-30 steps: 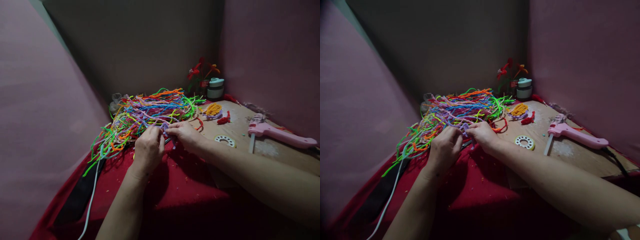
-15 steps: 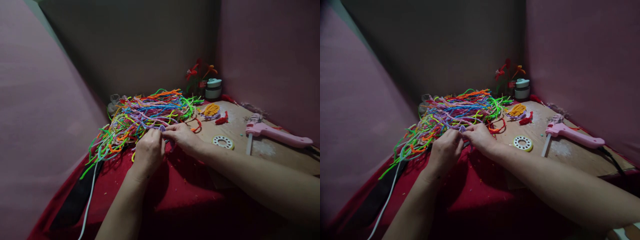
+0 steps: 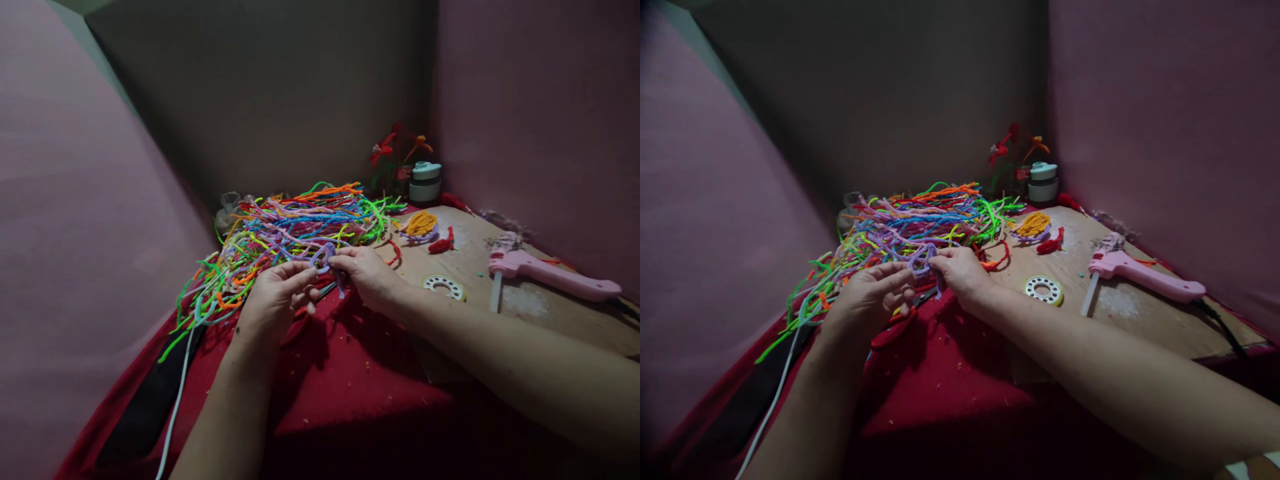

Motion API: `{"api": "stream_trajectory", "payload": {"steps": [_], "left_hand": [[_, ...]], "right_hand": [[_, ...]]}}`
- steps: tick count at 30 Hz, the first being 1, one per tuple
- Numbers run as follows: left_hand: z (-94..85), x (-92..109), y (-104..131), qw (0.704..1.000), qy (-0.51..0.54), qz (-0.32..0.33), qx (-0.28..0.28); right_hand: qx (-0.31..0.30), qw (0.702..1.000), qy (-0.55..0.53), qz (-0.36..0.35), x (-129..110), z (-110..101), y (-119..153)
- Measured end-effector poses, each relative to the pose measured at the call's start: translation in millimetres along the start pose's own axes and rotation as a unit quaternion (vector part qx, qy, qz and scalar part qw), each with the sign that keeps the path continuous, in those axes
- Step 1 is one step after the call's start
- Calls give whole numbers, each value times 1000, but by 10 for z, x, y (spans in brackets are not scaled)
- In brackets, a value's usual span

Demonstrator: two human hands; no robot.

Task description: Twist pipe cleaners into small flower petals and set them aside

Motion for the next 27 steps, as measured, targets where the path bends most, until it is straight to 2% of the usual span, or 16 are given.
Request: {"api": "stream_trajectory", "payload": {"steps": [1, 3, 5, 7, 10, 12, 13, 14, 17, 19, 24, 27], "left_hand": [[2, -1, 4, 1000, 11, -14, -14], [24, 6, 21, 1000, -13, 0, -23], [64, 13, 43, 996, -72, 42, -17], [101, 21, 58, 981, -154, 115, 1], [125, 37, 64, 918, -296, 264, 25], [122, 39, 60, 879, -350, 321, 30], [116, 36, 56, 878, -349, 326, 26], [112, 31, 50, 889, -331, 315, 14], [122, 5, 43, 941, -237, 235, -61], [132, -6, 47, 954, -204, 200, -90], [99, -26, 27, 965, -184, 176, -62], [88, -50, 18, 965, -200, 155, -74]], "right_hand": [[-2, 1000, 2, -1, 3, 4, 2], [-10, 1000, -3, 4, 19, 8, 3], [-24, 1000, -10, 10, 38, 12, 2], [-39, 999, -13, 13, 54, 16, 3], [-50, 998, -22, 17, 63, 22, 11], [-55, 997, -45, 24, 58, 23, 16], [-60, 996, -56, 27, 54, 24, 19], [-67, 995, -64, 30, 49, 24, 22], [-86, 994, -65, 34, 39, 26, 31], [-87, 993, -73, 39, 39, 24, 31], [-83, 991, -93, 37, 50, 9, -1], [-67, 992, -99, 41, 60, -1, -19]]}}
Point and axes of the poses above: each hand's wrist, its own y-axis away from the middle knuckle, its own z-axis out of the palm, x = y × z, the point moved 2 cm from there along -y, towards the middle knuckle, and after that the axes turned 10 degrees about z, right-handed, at the moved point
